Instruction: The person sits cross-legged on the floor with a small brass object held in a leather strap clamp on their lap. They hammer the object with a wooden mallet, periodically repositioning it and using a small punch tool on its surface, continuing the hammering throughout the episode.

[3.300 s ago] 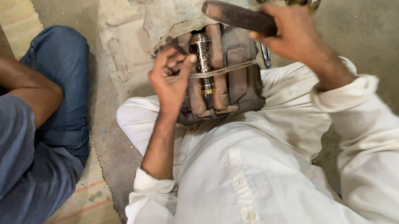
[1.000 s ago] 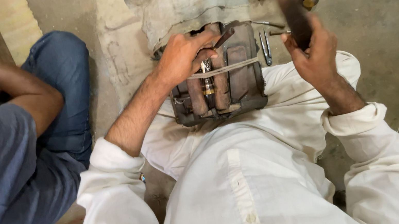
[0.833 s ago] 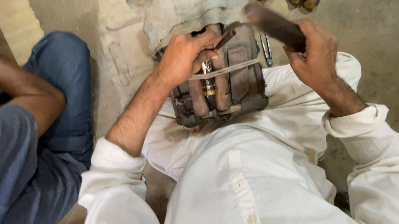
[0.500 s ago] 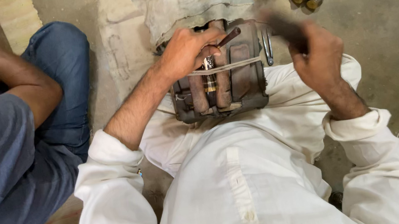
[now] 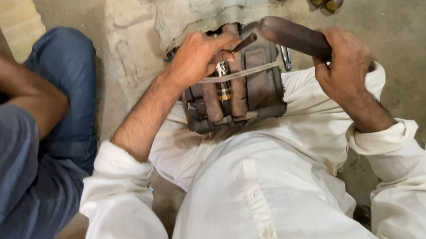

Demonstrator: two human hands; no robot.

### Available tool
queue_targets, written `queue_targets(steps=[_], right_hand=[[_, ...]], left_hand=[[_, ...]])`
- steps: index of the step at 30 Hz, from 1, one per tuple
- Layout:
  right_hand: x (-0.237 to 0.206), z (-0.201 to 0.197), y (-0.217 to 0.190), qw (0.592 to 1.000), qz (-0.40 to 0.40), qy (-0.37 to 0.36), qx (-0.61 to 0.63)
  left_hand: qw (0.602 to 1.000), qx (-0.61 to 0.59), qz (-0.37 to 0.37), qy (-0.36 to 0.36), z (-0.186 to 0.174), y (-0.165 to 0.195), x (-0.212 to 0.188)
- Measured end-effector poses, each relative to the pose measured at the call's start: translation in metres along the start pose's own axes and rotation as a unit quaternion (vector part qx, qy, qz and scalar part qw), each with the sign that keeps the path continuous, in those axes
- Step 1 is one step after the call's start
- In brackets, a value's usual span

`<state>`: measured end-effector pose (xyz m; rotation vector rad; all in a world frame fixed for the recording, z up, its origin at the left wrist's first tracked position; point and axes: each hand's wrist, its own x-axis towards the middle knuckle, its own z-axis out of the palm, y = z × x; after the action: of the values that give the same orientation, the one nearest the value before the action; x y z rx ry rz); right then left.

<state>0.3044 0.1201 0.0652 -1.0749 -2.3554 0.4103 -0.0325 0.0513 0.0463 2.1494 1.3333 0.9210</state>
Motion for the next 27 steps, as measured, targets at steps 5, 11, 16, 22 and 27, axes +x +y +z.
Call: queue_targets(steps=[5,11,16,22,27], right_hand=[[0.000,0.000,0.000,0.996,-0.013,-0.073,-0.044],[0.000,0.010,0.002,0.990,0.125,-0.063,0.026],[-0.003,0.010,0.008,0.997,-0.033,0.000,-0.077],[-0.003,0.008,0.013,0.988,-0.014,-0.111,-0.102],[-0.009,0.012,0.014,0.964,0.150,-0.218,-0.004]], left_hand=[[1.000,-0.015,-0.013,0.009,-0.005,0.008,0.000],[1.000,-0.002,-0.027,0.015,-0.002,0.011,0.007],[0.998,0.034,-0.057,-0.020,0.005,0.011,0.014],[0.999,0.015,-0.047,0.008,-0.001,0.014,0.013],[0.995,-0.056,-0.041,0.072,-0.009,0.014,0.011]])
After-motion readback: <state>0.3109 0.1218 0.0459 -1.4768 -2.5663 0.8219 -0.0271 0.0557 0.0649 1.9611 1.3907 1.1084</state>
